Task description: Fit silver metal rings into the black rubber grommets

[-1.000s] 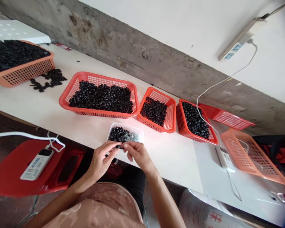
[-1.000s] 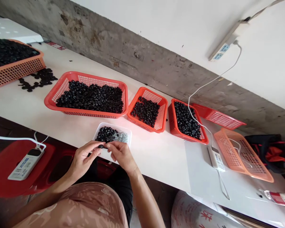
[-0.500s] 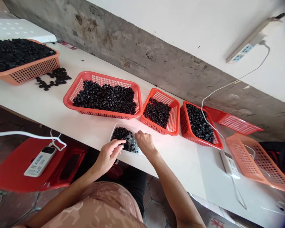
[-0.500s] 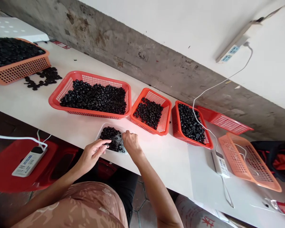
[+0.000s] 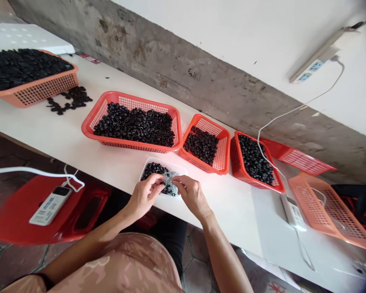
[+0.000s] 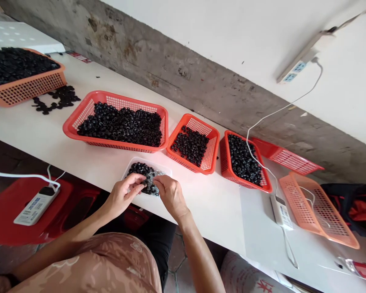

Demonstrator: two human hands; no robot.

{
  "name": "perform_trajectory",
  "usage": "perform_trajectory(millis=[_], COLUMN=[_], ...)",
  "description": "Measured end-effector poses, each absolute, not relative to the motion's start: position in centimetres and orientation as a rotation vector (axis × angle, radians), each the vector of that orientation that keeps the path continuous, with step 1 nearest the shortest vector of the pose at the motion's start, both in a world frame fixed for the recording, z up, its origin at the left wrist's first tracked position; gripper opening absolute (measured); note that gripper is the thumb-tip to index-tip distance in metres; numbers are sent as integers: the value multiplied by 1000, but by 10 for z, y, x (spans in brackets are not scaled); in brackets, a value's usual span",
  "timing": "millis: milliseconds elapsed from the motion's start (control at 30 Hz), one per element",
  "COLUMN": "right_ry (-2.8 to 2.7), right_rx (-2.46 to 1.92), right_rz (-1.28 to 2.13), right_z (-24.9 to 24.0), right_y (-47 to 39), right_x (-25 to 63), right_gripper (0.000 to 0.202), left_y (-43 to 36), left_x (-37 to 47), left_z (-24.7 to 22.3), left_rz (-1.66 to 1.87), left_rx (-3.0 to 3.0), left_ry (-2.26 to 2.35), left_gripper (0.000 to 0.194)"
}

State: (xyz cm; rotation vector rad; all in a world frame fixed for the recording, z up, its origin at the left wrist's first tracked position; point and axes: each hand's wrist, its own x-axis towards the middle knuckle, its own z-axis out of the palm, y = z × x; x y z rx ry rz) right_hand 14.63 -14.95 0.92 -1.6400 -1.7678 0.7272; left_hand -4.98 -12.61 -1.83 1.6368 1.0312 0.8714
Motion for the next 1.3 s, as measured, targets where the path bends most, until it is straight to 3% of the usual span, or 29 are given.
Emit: perform_trajectory(millis=[333,567,867,1100,1300], right_ry=[-2001,-2074,-2366,-2037,-1639], right_rx=[-1591,-1603,-1687,-1389,-1317], right_rz=[725,684,649,1544,1815], right_z=[32,35,48,40,16], right_y=[-160,-160,-154,-145,-152], right_x=[131,128,127,149,155], right_gripper=[20,19,17,20,26], left_y=[-133,-132,-136,-140,-150], left_x=[-53,-58,-60,-66,-66], left_z=[-24,-17,-21,-22,-25], left_rz=[981,1053,1145,1229,1189], left_rx=[1377,1764,2372,2666,2417], left_ry=[878,919,875,533,476], left_gripper=[27,18,55,62,53])
